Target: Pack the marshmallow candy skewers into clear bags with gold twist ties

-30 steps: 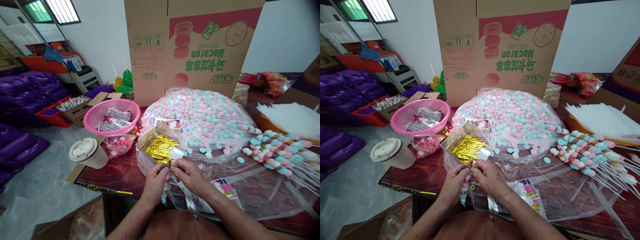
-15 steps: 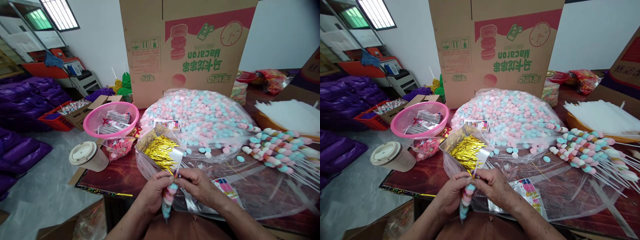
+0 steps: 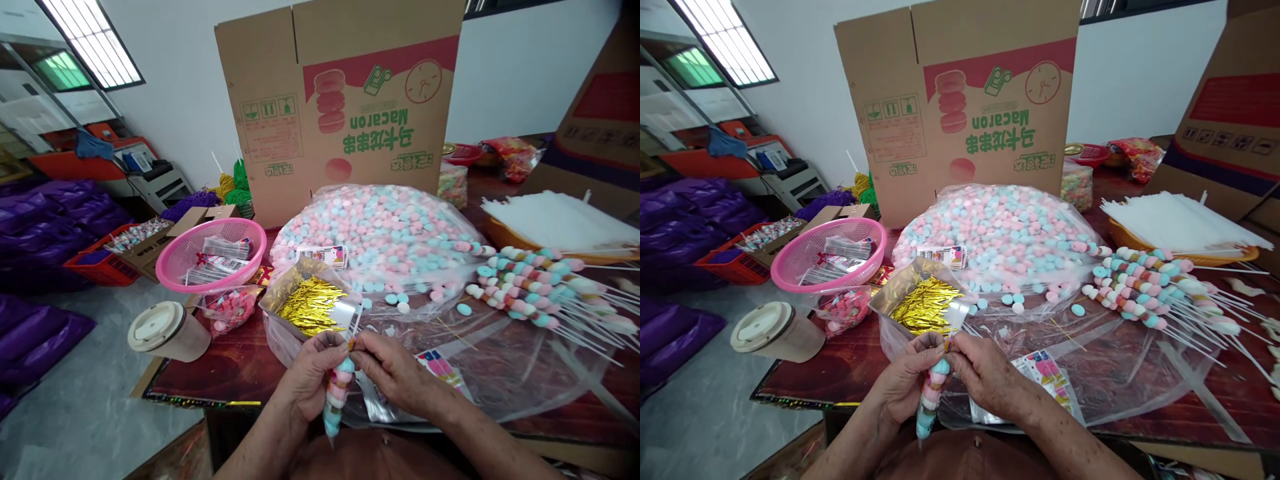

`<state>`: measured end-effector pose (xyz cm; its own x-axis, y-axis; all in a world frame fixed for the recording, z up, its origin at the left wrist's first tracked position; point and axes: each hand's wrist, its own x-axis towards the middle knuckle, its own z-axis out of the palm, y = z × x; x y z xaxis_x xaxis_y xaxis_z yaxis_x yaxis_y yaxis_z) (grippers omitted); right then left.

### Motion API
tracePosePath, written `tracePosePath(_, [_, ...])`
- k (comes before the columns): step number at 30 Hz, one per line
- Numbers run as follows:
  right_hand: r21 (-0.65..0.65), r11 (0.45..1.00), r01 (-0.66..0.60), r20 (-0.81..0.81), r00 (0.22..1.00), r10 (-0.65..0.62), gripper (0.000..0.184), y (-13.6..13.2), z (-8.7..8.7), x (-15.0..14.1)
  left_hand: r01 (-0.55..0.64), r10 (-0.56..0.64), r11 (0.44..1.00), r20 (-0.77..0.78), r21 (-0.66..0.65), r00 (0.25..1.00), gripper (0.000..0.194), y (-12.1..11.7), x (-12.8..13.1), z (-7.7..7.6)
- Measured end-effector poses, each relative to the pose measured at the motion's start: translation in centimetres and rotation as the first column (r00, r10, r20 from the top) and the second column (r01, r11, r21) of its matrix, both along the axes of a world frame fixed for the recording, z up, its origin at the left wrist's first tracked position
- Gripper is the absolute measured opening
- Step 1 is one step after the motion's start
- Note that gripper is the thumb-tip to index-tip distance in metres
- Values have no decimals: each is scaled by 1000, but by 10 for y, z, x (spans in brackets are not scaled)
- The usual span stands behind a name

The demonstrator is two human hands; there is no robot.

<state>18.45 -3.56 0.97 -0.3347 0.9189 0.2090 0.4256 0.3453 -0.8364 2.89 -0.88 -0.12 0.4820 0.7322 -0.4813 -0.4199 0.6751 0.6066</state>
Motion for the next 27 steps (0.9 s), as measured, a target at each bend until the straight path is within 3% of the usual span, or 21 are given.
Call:
tracePosePath(3, [2,999,48,-23,999,-48,15,0,5,6,29,-28,1000,-57,10,998,34,0,5,7])
tracePosePath(8, [194,962,192,-125,977,-170,17,-2,-4,-1,3,35,986,-225,164,974,33,-5,13,19])
tracePosePath(13, [248,916,316,-220,939,-264,24,-5,-10,-8,105,-6,954,-332,279,943,38,-8,15,26])
tracePosePath(15, [295,910,292,-204,949,-239,26,-3,-7,-5,90,-11,964,-302,249,953,38,-7,16,26])
tracePosePath(19, [265,957,120,-167,983,-77,20,1,-4,4,68,-28,985,-240,156,970,35,-6,17,24])
tracePosePath(23, [374,911,172,72,974,-213,27,-1,-18,2,57,-7,984,-284,166,959,36,-5,20,16])
tracePosePath(27, [614,785,83,352,862,-366,32,0,-27,4,127,-3,961,-448,247,894,39,-7,22,4])
